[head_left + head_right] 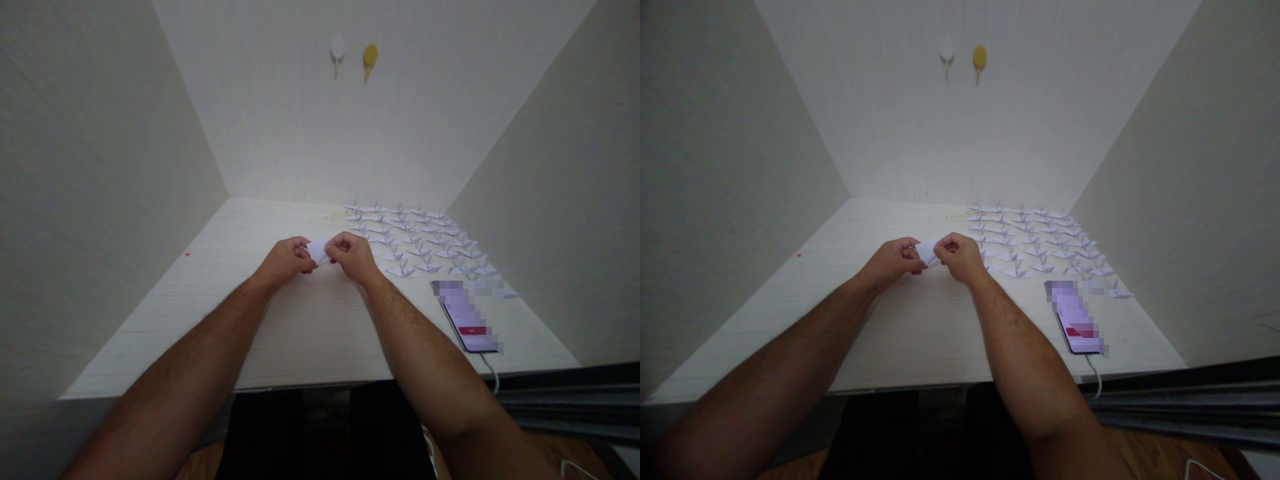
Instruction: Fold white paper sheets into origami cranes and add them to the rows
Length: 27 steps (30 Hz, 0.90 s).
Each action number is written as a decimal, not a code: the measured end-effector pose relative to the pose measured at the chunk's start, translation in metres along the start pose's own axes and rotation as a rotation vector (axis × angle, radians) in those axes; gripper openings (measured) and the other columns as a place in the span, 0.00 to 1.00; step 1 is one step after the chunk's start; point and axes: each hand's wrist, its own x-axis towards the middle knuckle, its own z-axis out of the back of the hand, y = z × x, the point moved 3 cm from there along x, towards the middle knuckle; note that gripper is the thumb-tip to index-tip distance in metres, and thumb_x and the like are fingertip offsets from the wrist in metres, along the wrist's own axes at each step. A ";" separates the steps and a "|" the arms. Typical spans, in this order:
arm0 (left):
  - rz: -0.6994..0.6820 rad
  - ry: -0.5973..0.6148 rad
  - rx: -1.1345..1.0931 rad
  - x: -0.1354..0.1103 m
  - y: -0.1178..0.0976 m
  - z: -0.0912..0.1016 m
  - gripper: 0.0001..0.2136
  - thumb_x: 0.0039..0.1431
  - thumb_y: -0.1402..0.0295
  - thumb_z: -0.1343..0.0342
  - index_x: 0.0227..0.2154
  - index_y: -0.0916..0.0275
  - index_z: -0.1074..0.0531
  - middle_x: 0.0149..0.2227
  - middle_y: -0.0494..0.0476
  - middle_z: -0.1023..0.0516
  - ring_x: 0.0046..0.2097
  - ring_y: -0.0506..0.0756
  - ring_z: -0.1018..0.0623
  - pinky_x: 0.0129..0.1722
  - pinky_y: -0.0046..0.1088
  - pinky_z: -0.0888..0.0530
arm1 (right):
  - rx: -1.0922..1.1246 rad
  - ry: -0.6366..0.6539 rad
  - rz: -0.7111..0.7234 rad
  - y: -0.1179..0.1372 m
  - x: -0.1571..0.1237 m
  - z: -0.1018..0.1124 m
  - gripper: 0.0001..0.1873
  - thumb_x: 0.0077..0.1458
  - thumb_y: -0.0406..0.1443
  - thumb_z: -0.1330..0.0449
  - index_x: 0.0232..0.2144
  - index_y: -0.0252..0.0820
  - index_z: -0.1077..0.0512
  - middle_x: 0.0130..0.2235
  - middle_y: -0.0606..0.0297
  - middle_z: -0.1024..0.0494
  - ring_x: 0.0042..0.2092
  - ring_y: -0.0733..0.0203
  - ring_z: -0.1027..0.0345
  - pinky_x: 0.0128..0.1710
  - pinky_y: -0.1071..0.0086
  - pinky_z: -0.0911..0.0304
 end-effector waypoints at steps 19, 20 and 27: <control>0.039 -0.020 -0.098 -0.003 -0.002 -0.006 0.10 0.36 0.73 0.35 0.23 0.63 0.30 0.19 0.50 0.27 0.23 0.49 0.28 0.26 0.26 0.34 | -0.026 -0.090 0.011 0.001 -0.003 -0.002 0.07 0.44 0.37 0.38 0.24 0.41 0.32 0.21 0.69 0.26 0.23 0.66 0.32 0.22 0.73 0.37; 0.039 -0.019 -0.098 -0.003 -0.002 -0.006 0.10 0.36 0.73 0.35 0.23 0.63 0.30 0.19 0.50 0.27 0.23 0.49 0.28 0.26 0.26 0.34 | -0.034 -0.091 0.015 0.001 -0.003 -0.002 0.07 0.45 0.37 0.38 0.24 0.41 0.32 0.21 0.69 0.26 0.23 0.66 0.32 0.22 0.73 0.37; 0.038 -0.016 -0.106 -0.002 -0.002 -0.007 0.10 0.36 0.72 0.35 0.24 0.63 0.30 0.19 0.50 0.27 0.23 0.50 0.28 0.27 0.27 0.33 | -0.083 -0.098 0.021 0.004 -0.003 -0.002 0.06 0.45 0.37 0.39 0.25 0.41 0.32 0.22 0.69 0.26 0.24 0.65 0.32 0.23 0.72 0.37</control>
